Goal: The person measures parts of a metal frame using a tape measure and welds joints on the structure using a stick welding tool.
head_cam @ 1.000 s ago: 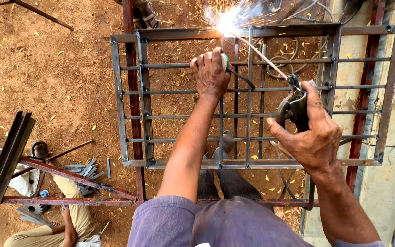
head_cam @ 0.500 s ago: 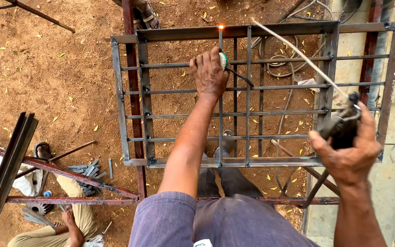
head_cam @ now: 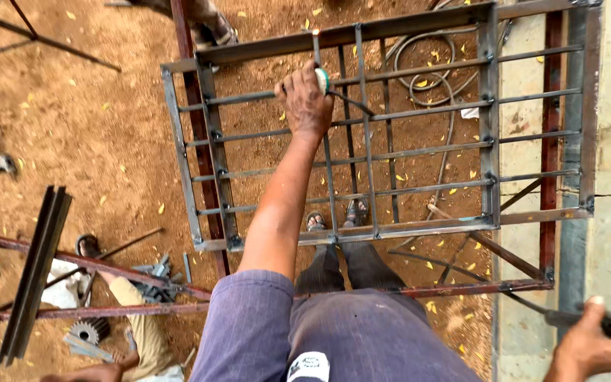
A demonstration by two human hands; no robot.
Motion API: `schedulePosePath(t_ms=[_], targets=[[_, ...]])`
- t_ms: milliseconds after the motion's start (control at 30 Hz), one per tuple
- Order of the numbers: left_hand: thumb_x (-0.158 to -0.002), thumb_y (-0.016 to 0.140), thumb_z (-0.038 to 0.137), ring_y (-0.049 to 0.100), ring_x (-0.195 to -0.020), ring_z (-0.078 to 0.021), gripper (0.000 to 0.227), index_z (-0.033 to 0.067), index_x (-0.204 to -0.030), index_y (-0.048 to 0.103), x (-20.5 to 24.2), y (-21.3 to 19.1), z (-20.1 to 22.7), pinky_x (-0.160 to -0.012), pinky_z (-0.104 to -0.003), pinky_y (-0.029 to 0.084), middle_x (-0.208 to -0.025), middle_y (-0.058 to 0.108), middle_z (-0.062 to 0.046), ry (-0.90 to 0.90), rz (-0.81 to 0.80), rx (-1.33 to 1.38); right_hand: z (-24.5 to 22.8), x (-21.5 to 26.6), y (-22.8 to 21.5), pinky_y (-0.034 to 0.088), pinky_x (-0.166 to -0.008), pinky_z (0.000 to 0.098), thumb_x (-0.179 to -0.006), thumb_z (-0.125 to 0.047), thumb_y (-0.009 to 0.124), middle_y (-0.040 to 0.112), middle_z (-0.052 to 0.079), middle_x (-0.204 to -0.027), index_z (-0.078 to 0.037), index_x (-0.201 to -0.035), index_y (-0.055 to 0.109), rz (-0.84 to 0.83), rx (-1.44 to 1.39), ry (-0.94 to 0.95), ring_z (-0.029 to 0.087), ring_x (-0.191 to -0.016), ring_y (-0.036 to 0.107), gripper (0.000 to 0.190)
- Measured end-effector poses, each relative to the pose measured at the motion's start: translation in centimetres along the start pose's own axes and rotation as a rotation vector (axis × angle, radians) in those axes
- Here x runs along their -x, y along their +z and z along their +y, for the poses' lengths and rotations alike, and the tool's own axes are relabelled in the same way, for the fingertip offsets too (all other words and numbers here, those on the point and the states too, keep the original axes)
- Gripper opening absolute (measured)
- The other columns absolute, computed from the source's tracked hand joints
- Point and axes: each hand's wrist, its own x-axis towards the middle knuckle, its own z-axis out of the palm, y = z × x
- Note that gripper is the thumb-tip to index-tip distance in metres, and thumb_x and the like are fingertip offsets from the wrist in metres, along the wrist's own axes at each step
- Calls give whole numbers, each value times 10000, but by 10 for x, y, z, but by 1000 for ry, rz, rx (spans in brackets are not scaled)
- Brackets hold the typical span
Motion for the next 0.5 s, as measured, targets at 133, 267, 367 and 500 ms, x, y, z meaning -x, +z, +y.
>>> schedulePosePath(t_ms=[133, 267, 367, 500], targets=[[-848, 736, 217, 552, -1068, -221, 561, 182, -1351, 491, 2, 6, -2, -1048, -441, 323, -1049, 609, -43, -24, -73, -52, 3, 35, 34, 663, -965, 383, -849, -121, 893, 675, 161, -1292, 69, -1358, 359, 161, -351, 651, 260, -1100, 771, 762], [-920, 619, 64, 551, -1020, -245, 434, 202, -1331, 603, -4, 8, -3, -1045, -447, 343, -973, 619, -54, -58, -87, -99, 8, 57, 72, 622, -1023, 392, -841, -213, 1026, 621, 162, -1303, 26, -1343, 421, 266, -467, 705, 270, -1149, 676, 822], [-839, 623, 21, 566, -1073, -292, 541, 125, -1371, 618, 8, 8, -7, -1089, -504, 339, -1065, 632, -95, 100, 178, -66, 2, 74, 104, 558, -1034, 396, -810, -368, 1032, 637, 151, -1331, 10, -1378, 455, 207, -410, 876, 266, -1155, 680, 893], [-784, 775, 404, 579, -1032, -323, 528, 59, -1155, 630, 12, -2, -4, -911, -497, 391, -1025, 640, -122, 94, 39, -347, 1, 78, 117, 544, -1004, 409, -828, -402, 1005, 573, 191, -1305, 42, -1446, 342, 239, -375, 755, 279, -1138, 633, 1009]])
